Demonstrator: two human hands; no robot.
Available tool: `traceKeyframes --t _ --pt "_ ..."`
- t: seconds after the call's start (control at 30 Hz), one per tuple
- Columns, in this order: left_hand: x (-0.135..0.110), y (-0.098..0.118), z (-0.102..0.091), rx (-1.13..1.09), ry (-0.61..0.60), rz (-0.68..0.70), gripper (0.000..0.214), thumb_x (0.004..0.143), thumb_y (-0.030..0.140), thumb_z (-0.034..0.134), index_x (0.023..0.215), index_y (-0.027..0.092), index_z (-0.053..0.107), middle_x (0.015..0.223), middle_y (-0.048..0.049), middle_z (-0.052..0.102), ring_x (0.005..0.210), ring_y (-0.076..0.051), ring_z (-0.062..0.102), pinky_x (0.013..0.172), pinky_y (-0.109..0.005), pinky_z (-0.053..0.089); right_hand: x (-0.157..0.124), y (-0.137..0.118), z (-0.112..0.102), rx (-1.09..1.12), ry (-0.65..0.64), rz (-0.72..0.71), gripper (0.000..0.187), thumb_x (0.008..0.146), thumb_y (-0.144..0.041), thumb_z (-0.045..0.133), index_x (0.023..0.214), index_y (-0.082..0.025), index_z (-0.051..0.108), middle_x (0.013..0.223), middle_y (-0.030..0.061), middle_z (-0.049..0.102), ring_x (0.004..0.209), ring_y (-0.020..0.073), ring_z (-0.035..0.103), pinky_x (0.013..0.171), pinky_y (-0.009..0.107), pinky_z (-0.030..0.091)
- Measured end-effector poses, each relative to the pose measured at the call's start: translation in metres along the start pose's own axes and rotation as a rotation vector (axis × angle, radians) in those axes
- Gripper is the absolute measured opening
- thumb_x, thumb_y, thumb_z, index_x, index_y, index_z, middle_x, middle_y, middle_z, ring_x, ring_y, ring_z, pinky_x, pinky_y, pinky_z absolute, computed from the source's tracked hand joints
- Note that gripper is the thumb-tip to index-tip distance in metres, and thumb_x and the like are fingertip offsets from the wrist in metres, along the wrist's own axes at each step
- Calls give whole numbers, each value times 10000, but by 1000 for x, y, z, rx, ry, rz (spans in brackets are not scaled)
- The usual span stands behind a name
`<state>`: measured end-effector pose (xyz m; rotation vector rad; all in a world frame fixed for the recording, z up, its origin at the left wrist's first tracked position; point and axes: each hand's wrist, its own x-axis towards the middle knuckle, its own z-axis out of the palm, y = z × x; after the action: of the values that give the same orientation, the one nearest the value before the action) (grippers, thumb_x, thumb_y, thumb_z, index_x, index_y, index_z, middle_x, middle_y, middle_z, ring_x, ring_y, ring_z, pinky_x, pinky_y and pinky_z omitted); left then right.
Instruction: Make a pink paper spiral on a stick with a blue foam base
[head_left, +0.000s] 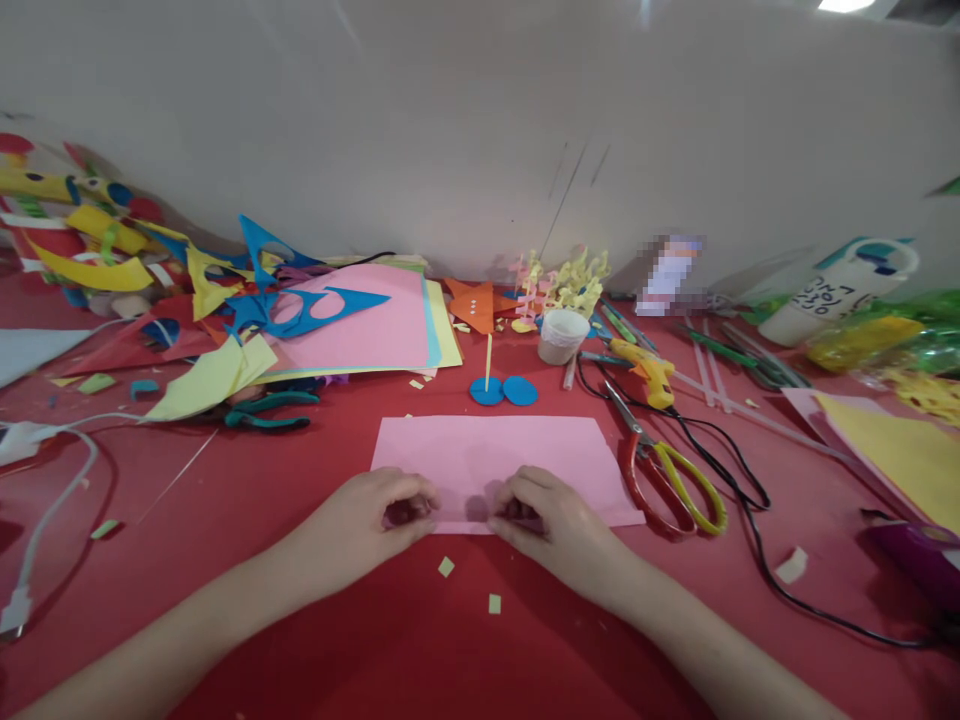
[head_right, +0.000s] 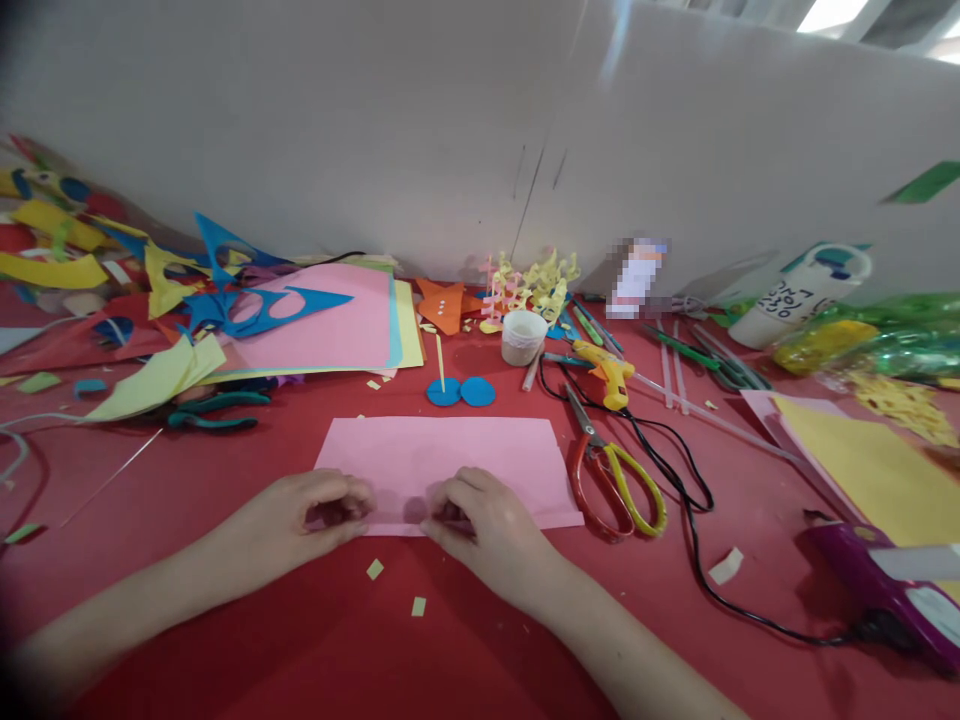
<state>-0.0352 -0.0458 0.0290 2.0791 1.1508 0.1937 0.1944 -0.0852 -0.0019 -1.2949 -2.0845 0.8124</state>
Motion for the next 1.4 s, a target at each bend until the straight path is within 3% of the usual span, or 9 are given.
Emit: traceKeyframes --t 0.33,0.43,0.53,0.7,1.03,1.4 --pt "-2 -1 4 87 8 75 118 799 234 501 884 208 579 719 12 539 674 -136 506 631 -251 401 1 -2 2 -91 0 -12 85 773 -132 593 805 -198 549 785 4 541 725 135 514 633 244 425" --pt "-2 -1 5 102 12 101 119 826 278 485 846 203 575 695 11 526 668 -141 489 611 -252 383 -1 -3 2 -184 -9 -120 184 829 -125 519 968 -226 584 850 28 551 788 146 517 684 266 432" --pt "-1 -1 5 103 9 102 149 833 313 489 881 209 583 711 6 538 686 -148 492 611 -254 379 -4 -3 4 -350 -42 -269 389 863 -96 444 1153 -334 545 925 41 552 853 164 506 731 306 418" --pt "-1 0 4 121 -8 99 119 818 273 506 888 204 573 754 -3 557 726 -157 502 634 -258 378 -6 -1 4 -503 -130 -351 466 851 -121 483 1228 -396 478 965 46 557 849 191 482 721 342 402" --pt "-6 -11 -15 94 -113 66 90 787 273 531 807 194 569 741 9 555 668 -132 499 603 -223 364 -7 -2 -1 -473 -119 -346 566 784 11 437 1211 -353 510 914 55 528 809 179 473 683 313 421" --pt "-13 -14 -29 151 -160 71 91 802 249 501 836 192 563 788 -10 557 740 -157 509 664 -242 377 -8 3 1 -434 -88 -372 535 813 -17 435 1223 -353 506 888 47 532 798 156 452 697 297 430"
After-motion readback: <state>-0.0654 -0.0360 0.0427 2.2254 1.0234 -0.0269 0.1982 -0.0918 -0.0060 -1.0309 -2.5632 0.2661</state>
